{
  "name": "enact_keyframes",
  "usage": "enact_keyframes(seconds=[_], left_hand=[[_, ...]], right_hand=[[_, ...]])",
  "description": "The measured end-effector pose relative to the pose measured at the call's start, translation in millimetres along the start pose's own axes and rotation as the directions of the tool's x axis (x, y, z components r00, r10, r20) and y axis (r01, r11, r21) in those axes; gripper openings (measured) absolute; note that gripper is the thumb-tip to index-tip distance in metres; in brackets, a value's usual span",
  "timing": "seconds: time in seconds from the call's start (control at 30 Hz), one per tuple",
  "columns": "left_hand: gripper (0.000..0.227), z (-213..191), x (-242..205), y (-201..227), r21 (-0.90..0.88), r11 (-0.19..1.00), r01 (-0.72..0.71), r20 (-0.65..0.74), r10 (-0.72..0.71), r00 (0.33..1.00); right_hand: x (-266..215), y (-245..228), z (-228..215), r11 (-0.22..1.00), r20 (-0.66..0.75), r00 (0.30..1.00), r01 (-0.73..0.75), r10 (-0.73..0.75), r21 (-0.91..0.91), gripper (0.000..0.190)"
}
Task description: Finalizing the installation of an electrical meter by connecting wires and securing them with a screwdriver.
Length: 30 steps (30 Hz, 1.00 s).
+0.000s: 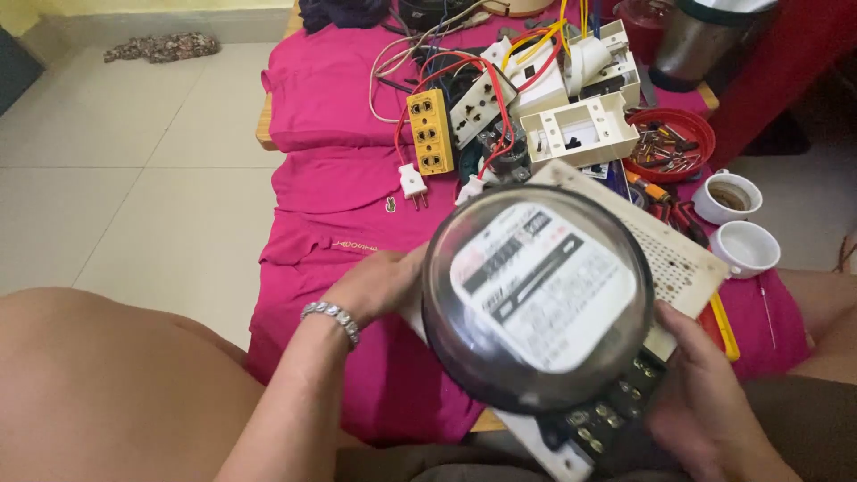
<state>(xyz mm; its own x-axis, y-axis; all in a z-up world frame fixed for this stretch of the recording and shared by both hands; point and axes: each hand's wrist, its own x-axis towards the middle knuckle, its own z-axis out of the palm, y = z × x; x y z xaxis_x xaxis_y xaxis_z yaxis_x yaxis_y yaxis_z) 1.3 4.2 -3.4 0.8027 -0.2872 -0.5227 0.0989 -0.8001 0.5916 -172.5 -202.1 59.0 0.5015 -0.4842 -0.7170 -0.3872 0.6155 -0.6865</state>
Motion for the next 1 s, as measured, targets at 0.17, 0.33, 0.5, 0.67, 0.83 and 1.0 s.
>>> enact_keyframes(seconds=[0.17,0.33,0.5,0.67,0.83,1.0], left_hand=[[0.071,-16,-32,-11,0.099,0.995,0.013,0.225,-0.035,0.974],[0.077,-10,-27,-46,-0.158,0.978,0.136,0.412,-0.06,0.909],[0.079,3,-34,-58,-0.248,0.937,0.245,0.451,-0.112,0.885],[0.079,3,-34,-50,-0.203,0.946,0.254,0.511,-0.119,0.852],[0.084,8,-18,-35,-0.166,0.963,0.212,0.595,-0.074,0.801],[0.032,26,57,-22,-0.034,0.971,-0.237,-0.039,0.236,0.971]], right_hand=[[25,2,-6,0.996,0.074,0.997,0.011,-0.004,-0.094,0.051],[117,11,-19,0.99,0.101,0.995,0.033,-0.019,-0.135,0.048],[224,25,-58,0.98,0.25,0.968,0.044,0.006,-0.196,0.063],[223,31,-61,0.983,0.256,0.967,0.035,0.013,-0.181,0.062],[223,31,-70,0.986,0.248,0.969,0.032,0.009,-0.162,0.061],[227,32,-83,0.991,0.236,0.972,0.027,0.006,-0.134,0.06]])
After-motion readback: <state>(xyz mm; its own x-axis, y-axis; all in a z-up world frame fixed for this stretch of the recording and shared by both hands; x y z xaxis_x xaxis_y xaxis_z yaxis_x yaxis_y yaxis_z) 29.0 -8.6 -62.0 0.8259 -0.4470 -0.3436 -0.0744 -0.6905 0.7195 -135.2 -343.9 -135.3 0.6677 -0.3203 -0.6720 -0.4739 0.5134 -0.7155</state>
